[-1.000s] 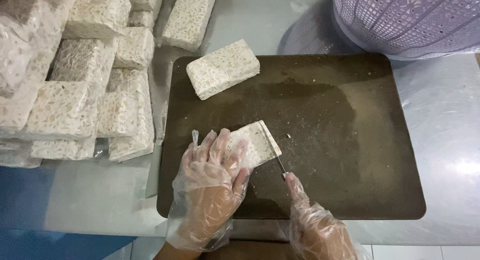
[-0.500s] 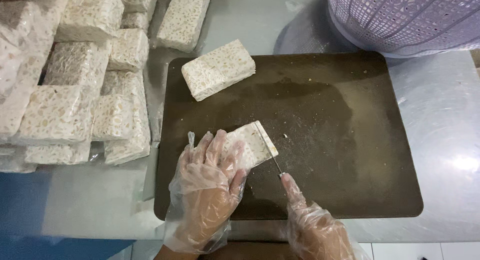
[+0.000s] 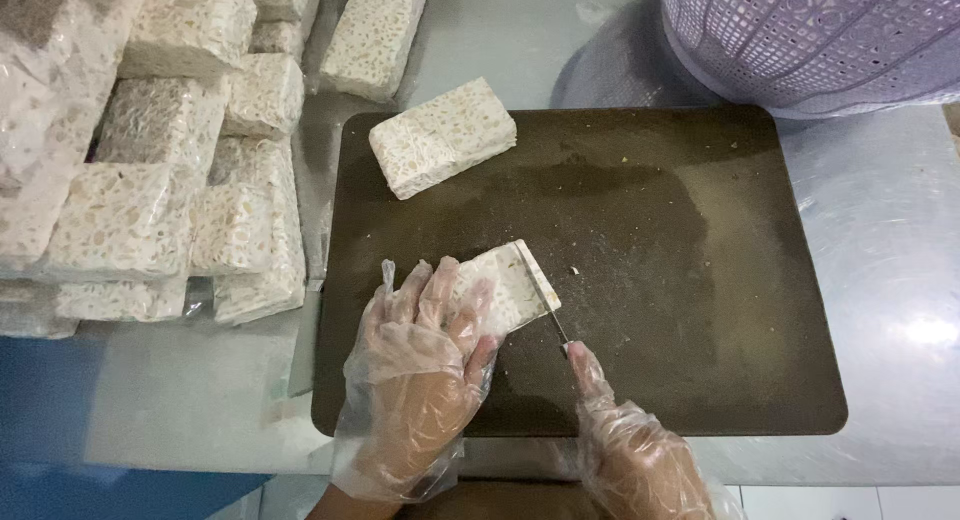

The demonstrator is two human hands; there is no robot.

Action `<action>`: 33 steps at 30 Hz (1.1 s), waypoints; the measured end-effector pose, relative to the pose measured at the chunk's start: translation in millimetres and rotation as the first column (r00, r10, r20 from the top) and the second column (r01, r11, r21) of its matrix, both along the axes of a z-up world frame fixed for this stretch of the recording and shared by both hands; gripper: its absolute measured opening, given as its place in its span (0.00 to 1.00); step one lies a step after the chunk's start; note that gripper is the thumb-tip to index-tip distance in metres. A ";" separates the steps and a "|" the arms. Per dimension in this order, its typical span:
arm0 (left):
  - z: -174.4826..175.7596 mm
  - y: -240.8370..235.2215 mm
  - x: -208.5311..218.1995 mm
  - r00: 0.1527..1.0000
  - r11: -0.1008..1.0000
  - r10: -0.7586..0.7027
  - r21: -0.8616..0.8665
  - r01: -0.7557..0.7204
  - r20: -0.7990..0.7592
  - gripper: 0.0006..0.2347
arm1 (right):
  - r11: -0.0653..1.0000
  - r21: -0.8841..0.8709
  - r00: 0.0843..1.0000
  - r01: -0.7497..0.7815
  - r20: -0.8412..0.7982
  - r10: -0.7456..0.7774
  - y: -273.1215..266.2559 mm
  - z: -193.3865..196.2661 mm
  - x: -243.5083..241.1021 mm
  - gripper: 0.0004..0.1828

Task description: The person cuts a rectangular block of white, porous food into smaller cubes using a knife on a cutting board. They then transfer the cut pieces into a nearby basket.

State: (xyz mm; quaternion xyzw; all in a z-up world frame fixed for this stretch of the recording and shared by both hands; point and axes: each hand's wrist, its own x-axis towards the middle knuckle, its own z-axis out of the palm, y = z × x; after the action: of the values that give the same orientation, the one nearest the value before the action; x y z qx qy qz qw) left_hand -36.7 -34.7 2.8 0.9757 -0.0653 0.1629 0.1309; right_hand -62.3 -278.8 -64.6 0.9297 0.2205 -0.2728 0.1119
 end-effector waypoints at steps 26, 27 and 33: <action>-5.3 -2.9 -2.8 1.000 0.999 0.021 0.046 -0.021 -0.004 0.22 | 0.948 -0.138 0.957 -0.288 -0.058 0.283 16.6 4.2 26.0 0.36; -5.6 -2.3 -2.9 1.000 0.998 0.025 0.050 -0.024 -0.009 0.22 | 0.868 -0.245 0.902 -0.431 -0.089 0.423 21.8 11.5 29.1 0.35; -10.6 -0.2 -3.3 0.998 0.996 0.030 0.086 -0.026 -0.051 0.22 | 0.950 0.087 0.931 0.299 -0.243 -0.271 43.7 70.9 26.6 0.42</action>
State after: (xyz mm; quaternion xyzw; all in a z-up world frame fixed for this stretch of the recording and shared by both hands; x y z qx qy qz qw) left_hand -40.0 -34.9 -7.8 0.9851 -0.0551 0.1364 0.0886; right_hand -35.7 -235.1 6.2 0.9196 0.1107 -0.3768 -0.0123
